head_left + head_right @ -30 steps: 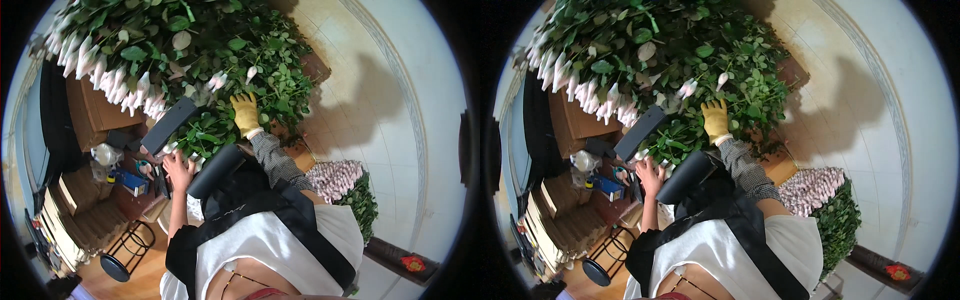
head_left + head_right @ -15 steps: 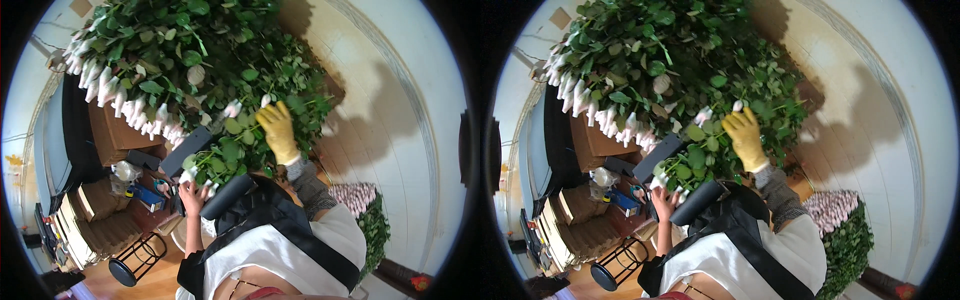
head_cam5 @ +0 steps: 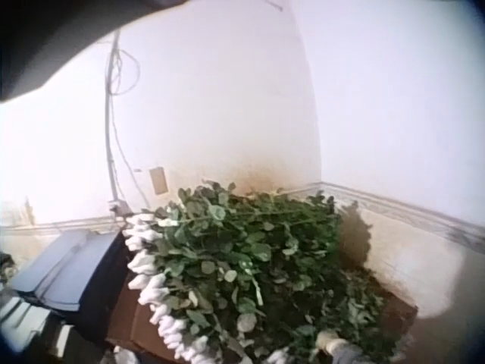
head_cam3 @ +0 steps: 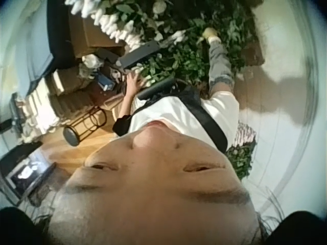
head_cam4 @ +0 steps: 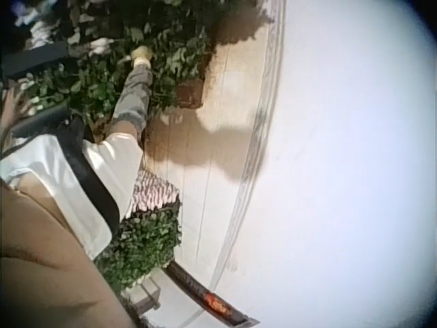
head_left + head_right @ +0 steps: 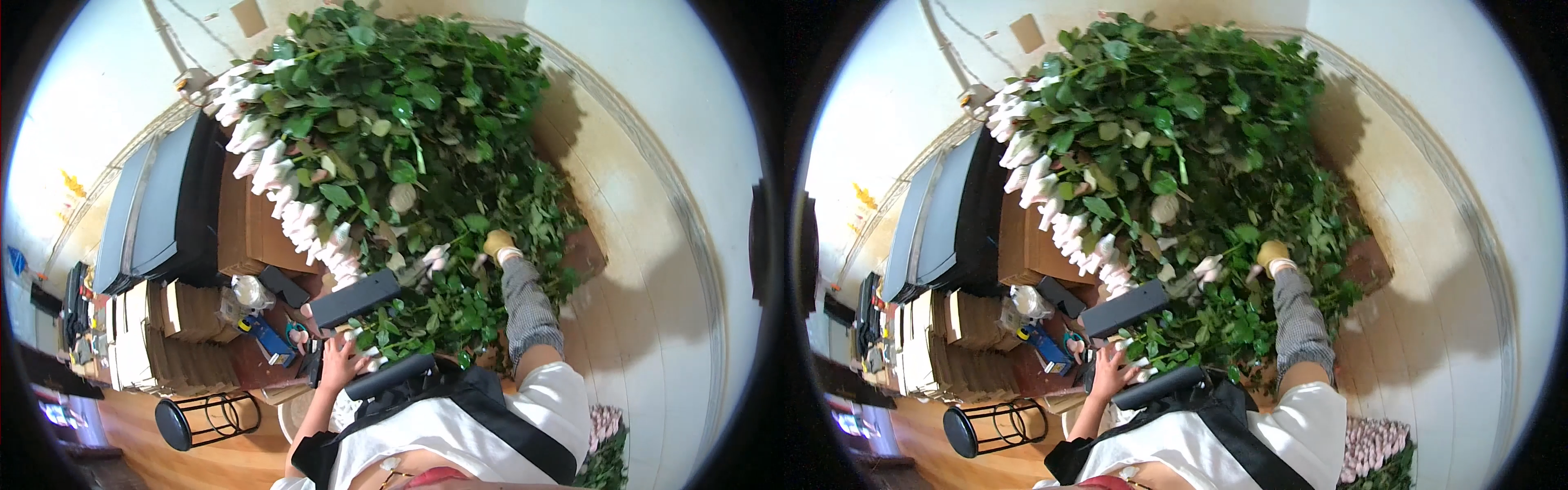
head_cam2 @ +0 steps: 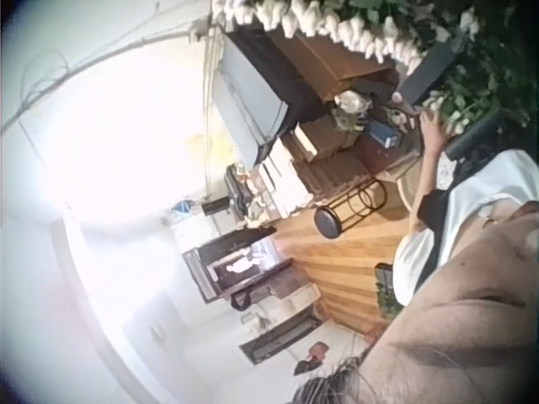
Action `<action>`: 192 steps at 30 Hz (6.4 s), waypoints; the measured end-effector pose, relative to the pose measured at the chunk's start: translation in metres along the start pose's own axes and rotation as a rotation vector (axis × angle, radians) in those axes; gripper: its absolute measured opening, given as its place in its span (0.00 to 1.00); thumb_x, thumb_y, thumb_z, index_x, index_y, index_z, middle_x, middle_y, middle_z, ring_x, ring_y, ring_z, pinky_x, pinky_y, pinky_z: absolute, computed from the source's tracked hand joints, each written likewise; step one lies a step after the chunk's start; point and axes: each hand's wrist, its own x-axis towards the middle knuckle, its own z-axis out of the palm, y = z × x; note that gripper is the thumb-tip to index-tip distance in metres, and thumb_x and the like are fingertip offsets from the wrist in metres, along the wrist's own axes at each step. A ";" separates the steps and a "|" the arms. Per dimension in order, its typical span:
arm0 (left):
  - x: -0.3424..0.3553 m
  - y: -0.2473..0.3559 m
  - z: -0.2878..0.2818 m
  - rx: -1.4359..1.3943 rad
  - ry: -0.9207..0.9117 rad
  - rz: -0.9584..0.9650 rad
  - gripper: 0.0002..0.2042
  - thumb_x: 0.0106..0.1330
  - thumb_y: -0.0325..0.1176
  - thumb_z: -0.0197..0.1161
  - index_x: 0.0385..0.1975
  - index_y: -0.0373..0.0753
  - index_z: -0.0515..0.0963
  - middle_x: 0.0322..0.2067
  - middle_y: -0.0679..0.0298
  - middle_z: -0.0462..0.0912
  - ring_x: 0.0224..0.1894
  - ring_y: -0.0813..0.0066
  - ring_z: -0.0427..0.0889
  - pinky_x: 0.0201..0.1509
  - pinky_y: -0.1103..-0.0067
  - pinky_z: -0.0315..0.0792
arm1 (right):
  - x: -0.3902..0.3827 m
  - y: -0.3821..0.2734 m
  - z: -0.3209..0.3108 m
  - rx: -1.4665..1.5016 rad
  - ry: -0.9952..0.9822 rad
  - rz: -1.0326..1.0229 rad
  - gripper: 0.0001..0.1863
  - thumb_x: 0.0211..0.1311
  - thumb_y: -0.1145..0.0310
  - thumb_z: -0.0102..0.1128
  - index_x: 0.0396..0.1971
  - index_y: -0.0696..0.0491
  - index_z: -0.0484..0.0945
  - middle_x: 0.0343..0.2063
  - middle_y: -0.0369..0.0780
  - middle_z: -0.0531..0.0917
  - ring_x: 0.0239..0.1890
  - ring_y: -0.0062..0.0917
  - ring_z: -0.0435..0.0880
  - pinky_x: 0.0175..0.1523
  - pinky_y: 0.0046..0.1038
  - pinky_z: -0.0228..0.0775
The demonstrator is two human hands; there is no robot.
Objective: The person organizes pink roses into black foam blocks, placing the stems into the foam and then setting the completed arrangements into plastic bags on the floor.
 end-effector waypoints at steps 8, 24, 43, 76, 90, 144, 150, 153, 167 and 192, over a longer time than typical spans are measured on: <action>-0.005 0.001 0.003 -0.068 0.020 -0.064 0.28 0.52 0.50 0.75 0.51 0.43 0.80 0.55 0.47 0.70 0.57 0.45 0.69 0.57 0.57 0.71 | -0.098 -0.117 -0.275 0.381 0.588 -0.697 0.25 0.68 0.65 0.57 0.64 0.52 0.71 0.60 0.45 0.79 0.59 0.37 0.80 0.64 0.34 0.71; -0.005 0.002 0.000 -0.068 0.081 -0.052 0.28 0.52 0.47 0.75 0.52 0.41 0.79 0.56 0.47 0.71 0.57 0.45 0.69 0.60 0.59 0.70 | 0.001 -0.216 -0.444 0.059 1.476 -0.878 0.14 0.63 0.69 0.59 0.48 0.50 0.81 0.37 0.44 0.86 0.42 0.39 0.85 0.54 0.43 0.73; -0.016 -0.001 0.015 -0.086 0.083 -0.070 0.28 0.53 0.51 0.73 0.52 0.45 0.80 0.56 0.48 0.70 0.58 0.46 0.68 0.61 0.58 0.69 | -0.098 -0.169 -0.473 -0.001 1.514 -0.925 0.19 0.61 0.74 0.54 0.53 0.50 0.81 0.37 0.50 0.84 0.39 0.45 0.82 0.48 0.42 0.73; -0.040 0.143 -0.183 -1.913 0.208 0.627 0.21 0.73 0.43 0.52 0.41 0.28 0.81 0.43 0.50 0.81 0.45 0.60 0.79 0.52 0.72 0.72 | -0.177 -0.079 0.081 -0.111 0.315 -0.664 0.24 0.44 0.76 0.60 0.47 0.58 0.76 0.38 0.51 0.80 0.45 0.49 0.77 0.55 0.45 0.70; 0.033 0.190 -0.207 -2.372 0.932 1.071 0.28 0.79 0.49 0.43 0.49 0.24 0.79 0.42 0.45 0.78 0.36 0.62 0.82 0.39 0.73 0.81 | -0.254 -0.185 -0.059 0.159 0.330 -0.771 0.23 0.68 0.75 0.54 0.63 0.55 0.71 0.60 0.47 0.76 0.63 0.42 0.72 0.68 0.40 0.62; -0.033 -0.003 -0.028 -0.613 0.015 -0.708 0.17 0.67 0.45 0.66 0.28 0.35 0.77 0.27 0.52 0.82 0.31 0.58 0.84 0.36 0.67 0.74 | -0.238 -0.298 0.038 -0.621 -0.371 -1.040 0.15 0.64 0.56 0.58 0.38 0.53 0.82 0.33 0.41 0.88 0.37 0.33 0.88 0.42 0.36 0.76; -0.023 -0.002 -0.007 -0.984 -0.123 -0.531 0.13 0.68 0.36 0.65 0.31 0.30 0.81 0.23 0.60 0.81 0.27 0.73 0.80 0.35 0.72 0.73 | -0.222 -0.265 0.057 -0.352 -0.242 -1.185 0.09 0.62 0.61 0.60 0.36 0.48 0.83 0.29 0.37 0.88 0.33 0.33 0.88 0.36 0.39 0.76; -0.044 -0.021 -0.012 -1.175 0.349 -0.857 0.09 0.71 0.35 0.57 0.34 0.36 0.80 0.22 0.75 0.72 0.24 0.87 0.68 0.29 0.84 0.62 | -0.226 -0.264 0.072 -0.449 -0.191 -1.063 0.11 0.58 0.60 0.64 0.26 0.52 0.79 0.21 0.41 0.84 0.26 0.38 0.84 0.33 0.38 0.75; -0.018 -0.009 -0.018 -0.570 0.278 -0.563 0.12 0.67 0.38 0.65 0.32 0.34 0.82 0.27 0.54 0.84 0.31 0.56 0.84 0.38 0.68 0.76 | -0.214 -0.272 0.071 -0.388 -0.076 -0.964 0.09 0.59 0.60 0.62 0.29 0.49 0.83 0.23 0.39 0.86 0.29 0.36 0.86 0.35 0.39 0.76; -0.043 -0.029 -0.028 -0.857 0.315 -0.749 0.15 0.69 0.37 0.64 0.29 0.32 0.72 0.23 0.57 0.80 0.26 0.73 0.75 0.35 0.74 0.73 | -0.232 -0.287 -0.003 0.044 -0.027 -1.078 0.11 0.59 0.61 0.65 0.34 0.53 0.82 0.29 0.45 0.86 0.34 0.39 0.86 0.42 0.40 0.77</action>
